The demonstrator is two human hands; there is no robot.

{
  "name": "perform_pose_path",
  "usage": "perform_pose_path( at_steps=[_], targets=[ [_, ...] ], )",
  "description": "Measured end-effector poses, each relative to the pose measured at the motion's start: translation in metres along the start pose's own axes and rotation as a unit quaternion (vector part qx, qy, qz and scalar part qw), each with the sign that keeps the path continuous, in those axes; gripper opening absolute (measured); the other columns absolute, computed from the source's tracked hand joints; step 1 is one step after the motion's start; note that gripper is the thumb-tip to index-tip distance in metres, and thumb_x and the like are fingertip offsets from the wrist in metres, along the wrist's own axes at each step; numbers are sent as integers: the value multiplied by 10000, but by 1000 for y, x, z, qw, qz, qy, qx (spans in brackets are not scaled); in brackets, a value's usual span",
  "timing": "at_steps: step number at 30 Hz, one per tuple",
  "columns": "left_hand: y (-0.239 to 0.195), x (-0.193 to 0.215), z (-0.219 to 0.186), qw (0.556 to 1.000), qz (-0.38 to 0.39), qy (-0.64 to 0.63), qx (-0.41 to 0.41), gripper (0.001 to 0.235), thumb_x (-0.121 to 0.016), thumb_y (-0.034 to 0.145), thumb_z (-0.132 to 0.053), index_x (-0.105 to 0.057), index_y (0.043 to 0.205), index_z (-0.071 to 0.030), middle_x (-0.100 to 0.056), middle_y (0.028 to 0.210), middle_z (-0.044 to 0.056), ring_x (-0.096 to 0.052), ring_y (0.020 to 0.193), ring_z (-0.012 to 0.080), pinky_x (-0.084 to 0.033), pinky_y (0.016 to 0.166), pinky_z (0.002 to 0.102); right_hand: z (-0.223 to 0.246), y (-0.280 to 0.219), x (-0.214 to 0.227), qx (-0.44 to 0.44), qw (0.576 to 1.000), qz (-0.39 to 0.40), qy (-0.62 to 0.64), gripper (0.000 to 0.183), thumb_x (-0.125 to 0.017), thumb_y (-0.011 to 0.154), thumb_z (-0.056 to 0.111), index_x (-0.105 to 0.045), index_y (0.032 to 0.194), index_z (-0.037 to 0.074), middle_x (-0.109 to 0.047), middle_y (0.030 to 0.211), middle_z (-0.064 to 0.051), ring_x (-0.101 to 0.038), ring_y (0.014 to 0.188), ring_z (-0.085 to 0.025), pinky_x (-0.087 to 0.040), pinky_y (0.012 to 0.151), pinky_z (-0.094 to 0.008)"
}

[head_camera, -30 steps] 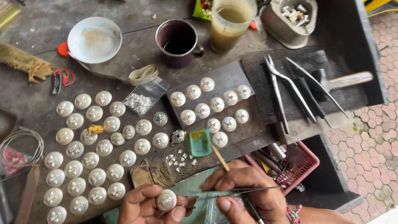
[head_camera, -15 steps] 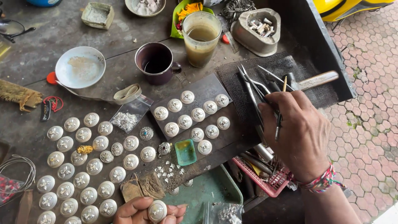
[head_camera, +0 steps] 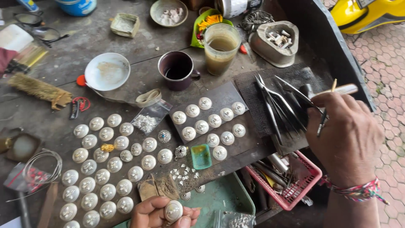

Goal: Applying adhesive to small silver-colored jewelry bases and precisely placing decorative stones using tweezers and an applicator.

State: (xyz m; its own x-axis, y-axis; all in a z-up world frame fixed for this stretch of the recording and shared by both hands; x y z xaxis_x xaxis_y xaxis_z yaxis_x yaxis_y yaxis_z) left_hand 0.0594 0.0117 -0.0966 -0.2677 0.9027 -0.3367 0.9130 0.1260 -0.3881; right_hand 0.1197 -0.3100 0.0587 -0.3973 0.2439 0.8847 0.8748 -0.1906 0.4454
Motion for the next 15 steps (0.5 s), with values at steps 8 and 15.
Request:
perform_pose_path(
  at_steps=[8,15],
  targets=[
    [-7,-3,1,995,-92,-34,36,405,-670,547,149,-509,894,17,-695,570,392,-738,520,468,-631,574,501,-9,-4,-7,19,999,-18,44,140,-669,843,87,-648,979,110,-628,858,-101,-595,783,-289,-457,741,-369],
    [-13,-8,-8,988,-125,-29,86,368,-644,580,193,-532,900,49,-703,607,364,-748,572,469,-634,649,505,-25,-10,-37,13,961,-46,271,193,-492,900,-184,-550,1080,-143,-522,1003,-262,-524,915,-348,-440,852,-391]
  ],
)
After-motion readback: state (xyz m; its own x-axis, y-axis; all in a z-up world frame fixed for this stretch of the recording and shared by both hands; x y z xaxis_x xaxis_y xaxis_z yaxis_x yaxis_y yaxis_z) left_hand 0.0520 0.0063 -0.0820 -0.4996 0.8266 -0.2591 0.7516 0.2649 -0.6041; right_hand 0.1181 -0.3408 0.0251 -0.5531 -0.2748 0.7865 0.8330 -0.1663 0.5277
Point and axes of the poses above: each hand's wrist, its own y-axis towards the middle knuckle, its own x-axis out of the back of the hand, z = x × y, the point moved 7 cm from there along y, towards the middle knuckle
